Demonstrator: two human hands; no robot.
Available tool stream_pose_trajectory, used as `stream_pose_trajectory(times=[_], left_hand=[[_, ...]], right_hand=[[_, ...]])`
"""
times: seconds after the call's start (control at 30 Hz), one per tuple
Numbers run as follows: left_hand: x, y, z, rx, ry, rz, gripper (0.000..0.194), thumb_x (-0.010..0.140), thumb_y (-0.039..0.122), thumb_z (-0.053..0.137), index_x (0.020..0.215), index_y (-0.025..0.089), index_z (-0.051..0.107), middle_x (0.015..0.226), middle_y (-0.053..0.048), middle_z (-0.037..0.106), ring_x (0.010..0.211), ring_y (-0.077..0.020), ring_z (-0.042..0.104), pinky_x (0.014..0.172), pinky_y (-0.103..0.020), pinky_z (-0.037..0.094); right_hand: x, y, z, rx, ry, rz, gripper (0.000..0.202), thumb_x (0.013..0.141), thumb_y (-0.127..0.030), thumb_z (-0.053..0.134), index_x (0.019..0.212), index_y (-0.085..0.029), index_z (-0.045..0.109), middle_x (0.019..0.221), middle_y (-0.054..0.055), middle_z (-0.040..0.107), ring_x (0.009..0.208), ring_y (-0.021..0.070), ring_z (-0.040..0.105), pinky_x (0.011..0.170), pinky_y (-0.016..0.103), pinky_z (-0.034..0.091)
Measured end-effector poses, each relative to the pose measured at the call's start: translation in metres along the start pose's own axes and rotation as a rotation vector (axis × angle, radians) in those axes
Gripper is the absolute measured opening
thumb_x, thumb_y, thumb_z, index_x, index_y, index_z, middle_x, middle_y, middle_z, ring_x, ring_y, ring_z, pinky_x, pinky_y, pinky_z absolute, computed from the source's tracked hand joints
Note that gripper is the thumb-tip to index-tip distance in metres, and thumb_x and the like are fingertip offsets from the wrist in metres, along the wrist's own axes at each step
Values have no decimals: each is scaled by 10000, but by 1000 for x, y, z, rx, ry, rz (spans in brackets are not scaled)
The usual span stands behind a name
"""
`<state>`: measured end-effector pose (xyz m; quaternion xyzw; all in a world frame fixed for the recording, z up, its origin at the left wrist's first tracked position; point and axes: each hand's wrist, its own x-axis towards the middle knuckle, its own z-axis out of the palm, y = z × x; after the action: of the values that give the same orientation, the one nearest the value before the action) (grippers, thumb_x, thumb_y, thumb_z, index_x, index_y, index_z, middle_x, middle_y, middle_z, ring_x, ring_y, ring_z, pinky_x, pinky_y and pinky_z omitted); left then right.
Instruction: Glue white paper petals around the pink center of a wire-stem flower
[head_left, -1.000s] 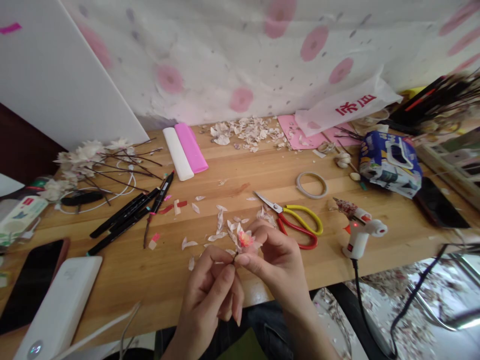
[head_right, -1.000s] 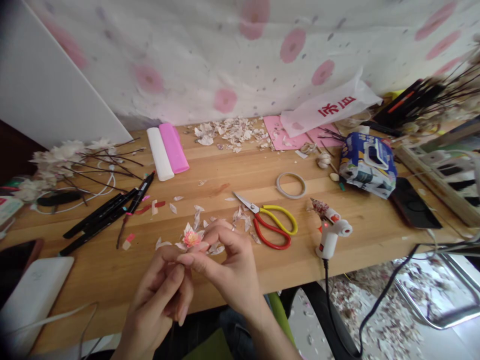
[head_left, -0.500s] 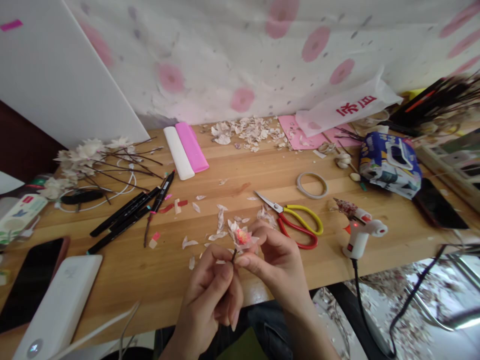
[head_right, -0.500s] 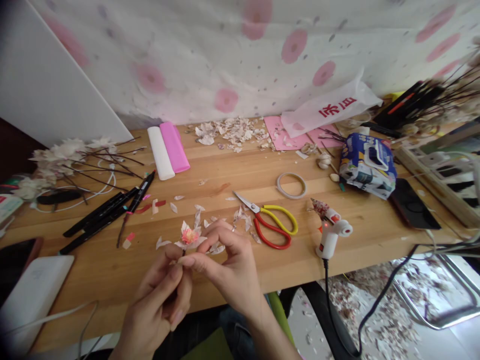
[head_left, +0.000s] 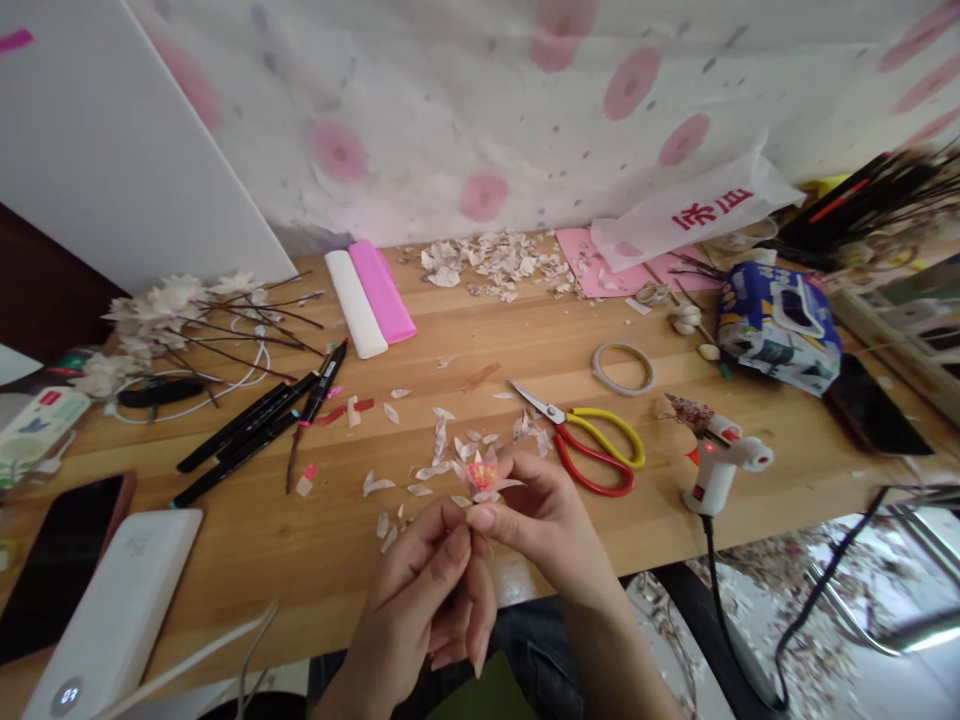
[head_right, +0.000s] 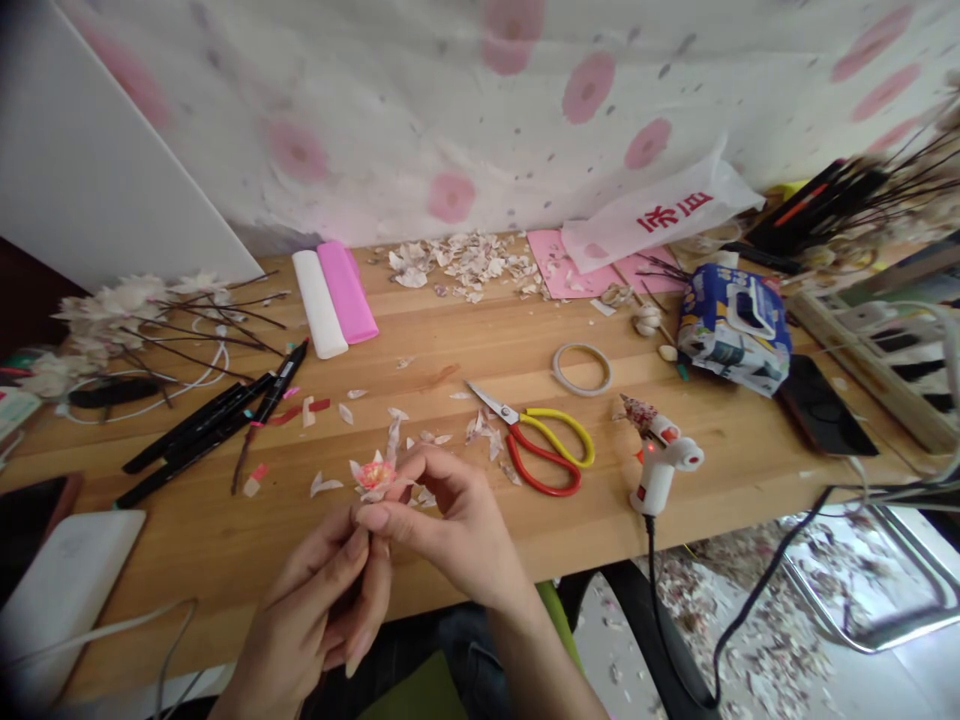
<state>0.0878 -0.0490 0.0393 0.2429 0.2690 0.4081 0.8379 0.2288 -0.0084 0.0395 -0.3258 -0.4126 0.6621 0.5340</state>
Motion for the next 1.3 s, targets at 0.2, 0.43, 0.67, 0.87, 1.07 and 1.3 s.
stream_pose_trajectory(times=[0.2, 0.43, 0.67, 0.87, 1.07, 1.3], left_hand=[[0, 2, -2, -24, -36, -3, 241, 1016, 416, 545, 924, 218, 645, 475, 65, 634, 298, -19, 207, 308, -76, 181], [-4, 1, -11, -28, -50, 24, 213, 1012, 390, 561, 963, 212, 667, 459, 76, 583, 300, -23, 212, 309, -94, 177], [-2, 6, -16, -9, 61, 107, 222, 1006, 401, 572, 881, 227, 628, 449, 86, 581, 300, -24, 185, 316, -113, 149], [8, 24, 11, 239, 425, 191, 383, 849, 537, 758, 814, 191, 599, 509, 56, 635, 360, -1, 291, 387, -92, 228], [27, 30, 34, 392, 571, 417, 400, 800, 537, 804, 773, 178, 629, 701, 22, 685, 427, -29, 473, 422, -148, 358], [47, 39, 50, 697, 720, 650, 356, 814, 541, 774, 764, 195, 706, 683, -11, 717, 597, -134, 609, 641, -237, 567]], right_hand=[[2, 6, -1, 214, -124, 176, 219, 718, -320, 918, 791, -232, 731, 745, -52, 668, 669, 80, 599, 681, 201, 501], [1, 16, -3, 340, -164, 301, 196, 706, -333, 924, 836, -271, 790, 772, -45, 737, 626, 83, 636, 629, 199, 527], [-8, 18, -19, 21, 70, 149, 203, 815, -466, 830, 813, -262, 829, 746, 11, 748, 688, 116, 630, 670, 219, 493], [-19, 11, -45, -59, 160, 8, 177, 807, -379, 848, 711, -247, 780, 692, -8, 676, 676, 124, 563, 649, 229, 437], [-20, 0, -63, -204, 208, -106, 290, 862, -370, 785, 664, -205, 651, 661, -17, 574, 658, 130, 510, 631, 235, 402], [-11, -23, -84, -365, 281, -176, 501, 967, -533, 580, 606, -205, 469, 618, -12, 453, 613, 146, 433, 585, 272, 355]])
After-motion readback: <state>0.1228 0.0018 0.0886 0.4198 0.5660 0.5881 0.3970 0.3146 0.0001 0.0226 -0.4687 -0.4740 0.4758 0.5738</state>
